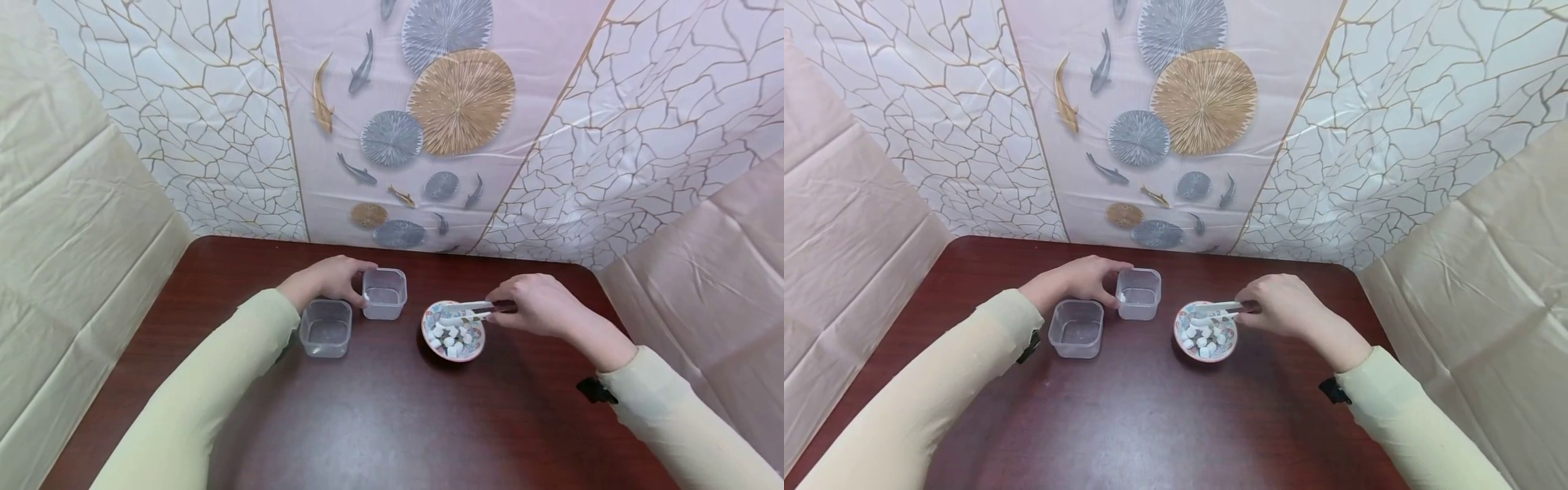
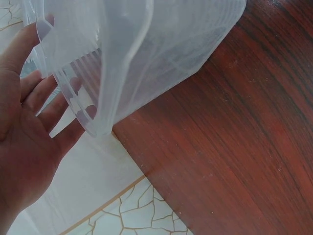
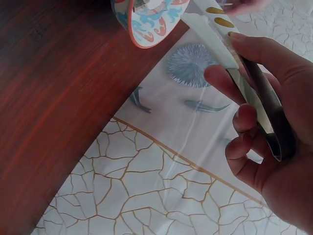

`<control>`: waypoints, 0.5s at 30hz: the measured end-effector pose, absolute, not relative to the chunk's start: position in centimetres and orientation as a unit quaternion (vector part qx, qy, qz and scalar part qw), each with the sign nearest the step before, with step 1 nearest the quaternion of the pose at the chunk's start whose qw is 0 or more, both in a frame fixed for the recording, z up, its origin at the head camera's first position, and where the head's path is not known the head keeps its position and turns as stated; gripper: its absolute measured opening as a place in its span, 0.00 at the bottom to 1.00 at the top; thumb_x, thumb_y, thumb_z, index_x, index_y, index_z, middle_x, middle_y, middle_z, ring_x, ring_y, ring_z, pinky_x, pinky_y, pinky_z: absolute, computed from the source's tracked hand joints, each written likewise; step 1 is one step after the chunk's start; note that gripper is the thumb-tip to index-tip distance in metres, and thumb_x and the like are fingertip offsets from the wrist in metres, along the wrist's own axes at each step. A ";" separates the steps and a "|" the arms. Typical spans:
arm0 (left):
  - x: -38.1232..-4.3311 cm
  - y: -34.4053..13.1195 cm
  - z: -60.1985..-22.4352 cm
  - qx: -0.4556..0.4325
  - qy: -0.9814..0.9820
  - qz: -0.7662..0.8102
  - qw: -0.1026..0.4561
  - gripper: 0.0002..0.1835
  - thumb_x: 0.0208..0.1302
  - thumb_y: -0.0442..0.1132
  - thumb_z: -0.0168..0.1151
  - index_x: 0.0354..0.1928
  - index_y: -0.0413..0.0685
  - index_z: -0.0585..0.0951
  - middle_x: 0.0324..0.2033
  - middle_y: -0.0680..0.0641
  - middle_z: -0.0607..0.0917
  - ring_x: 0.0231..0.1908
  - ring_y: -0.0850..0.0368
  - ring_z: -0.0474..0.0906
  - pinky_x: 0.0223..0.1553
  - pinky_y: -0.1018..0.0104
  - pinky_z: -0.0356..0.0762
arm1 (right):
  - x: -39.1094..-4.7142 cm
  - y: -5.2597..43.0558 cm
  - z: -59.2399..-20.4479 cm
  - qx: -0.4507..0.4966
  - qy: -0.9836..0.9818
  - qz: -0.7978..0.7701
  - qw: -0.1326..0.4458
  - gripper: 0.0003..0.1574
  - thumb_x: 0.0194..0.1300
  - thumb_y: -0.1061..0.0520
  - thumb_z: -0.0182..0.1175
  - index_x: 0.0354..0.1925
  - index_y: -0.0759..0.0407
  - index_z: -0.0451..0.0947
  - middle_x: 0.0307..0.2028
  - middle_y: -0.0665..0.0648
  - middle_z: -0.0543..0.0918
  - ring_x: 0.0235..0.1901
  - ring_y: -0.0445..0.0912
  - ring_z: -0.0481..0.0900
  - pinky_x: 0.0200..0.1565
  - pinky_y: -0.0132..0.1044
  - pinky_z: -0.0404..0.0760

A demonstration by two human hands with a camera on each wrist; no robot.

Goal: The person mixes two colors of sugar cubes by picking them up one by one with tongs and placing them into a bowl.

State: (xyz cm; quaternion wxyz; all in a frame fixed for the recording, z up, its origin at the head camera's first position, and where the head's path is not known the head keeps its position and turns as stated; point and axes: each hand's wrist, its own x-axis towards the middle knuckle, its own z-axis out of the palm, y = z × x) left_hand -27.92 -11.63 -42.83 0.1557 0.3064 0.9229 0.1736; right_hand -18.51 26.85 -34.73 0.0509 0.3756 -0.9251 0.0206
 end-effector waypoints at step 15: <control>-28.0 -11.9 -42.5 0.308 0.922 0.180 0.148 0.52 0.58 0.51 0.82 0.81 0.47 0.67 0.69 0.41 0.81 0.70 0.45 0.76 0.73 0.50 0.71 | -18.1 28.0 -36.0 0.352 -0.925 0.075 0.124 0.14 0.62 0.51 0.78 0.46 0.52 0.92 0.38 0.49 0.91 0.37 0.47 0.89 0.35 0.49 0.84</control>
